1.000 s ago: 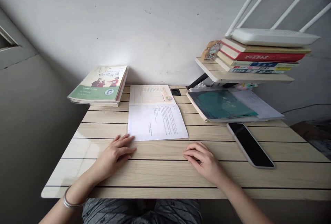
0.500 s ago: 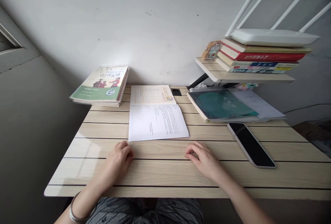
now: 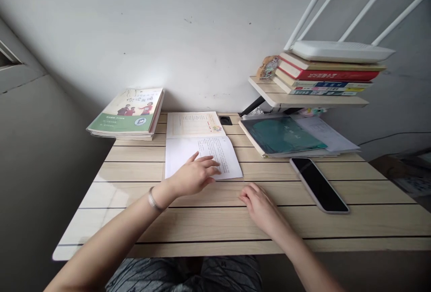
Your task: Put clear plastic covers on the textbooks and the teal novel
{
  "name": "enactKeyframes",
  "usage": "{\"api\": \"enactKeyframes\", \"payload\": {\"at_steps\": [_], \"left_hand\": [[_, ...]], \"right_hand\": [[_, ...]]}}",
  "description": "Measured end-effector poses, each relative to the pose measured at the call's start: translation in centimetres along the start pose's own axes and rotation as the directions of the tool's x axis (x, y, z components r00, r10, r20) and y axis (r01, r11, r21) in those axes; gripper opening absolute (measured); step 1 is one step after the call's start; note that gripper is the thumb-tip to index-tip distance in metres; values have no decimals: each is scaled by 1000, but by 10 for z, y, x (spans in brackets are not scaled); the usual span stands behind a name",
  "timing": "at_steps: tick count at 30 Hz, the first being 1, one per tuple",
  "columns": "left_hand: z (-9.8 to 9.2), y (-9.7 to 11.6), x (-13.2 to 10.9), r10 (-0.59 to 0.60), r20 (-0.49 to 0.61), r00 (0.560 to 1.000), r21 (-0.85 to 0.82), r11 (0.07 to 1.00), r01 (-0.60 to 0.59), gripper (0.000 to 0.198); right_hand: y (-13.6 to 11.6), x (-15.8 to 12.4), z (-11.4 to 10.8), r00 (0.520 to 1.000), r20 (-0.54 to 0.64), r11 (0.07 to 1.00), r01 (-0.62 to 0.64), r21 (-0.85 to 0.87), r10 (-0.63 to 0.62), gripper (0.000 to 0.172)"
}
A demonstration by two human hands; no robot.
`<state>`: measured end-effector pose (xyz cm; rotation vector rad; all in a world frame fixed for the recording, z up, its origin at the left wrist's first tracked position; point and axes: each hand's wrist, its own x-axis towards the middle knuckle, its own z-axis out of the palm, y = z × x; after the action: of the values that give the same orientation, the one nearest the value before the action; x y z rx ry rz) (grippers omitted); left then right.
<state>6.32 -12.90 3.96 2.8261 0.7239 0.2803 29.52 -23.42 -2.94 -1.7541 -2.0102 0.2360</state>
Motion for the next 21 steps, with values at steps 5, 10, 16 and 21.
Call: {"api": "enactKeyframes", "payload": {"at_steps": [5,10,16,21], "left_hand": [[37,-17,47,197,203,959,-1,980,-201,42],[49,-20,44,200,178,964,-1,979,-203,45],[48,-20,43,199,168,965,13,979,-204,44],[48,-20,44,202,163,966,5,979,-206,45]], "right_hand": [[-6,-3,5,994,-96,986,37,-164,-53,22],[-25,-12,7,988,-133,965,36,-261,-73,23],[-76,-59,20,983,26,969,183,-167,-182,22],[-85,-90,12,777,447,894,349,281,-444,11]]}}
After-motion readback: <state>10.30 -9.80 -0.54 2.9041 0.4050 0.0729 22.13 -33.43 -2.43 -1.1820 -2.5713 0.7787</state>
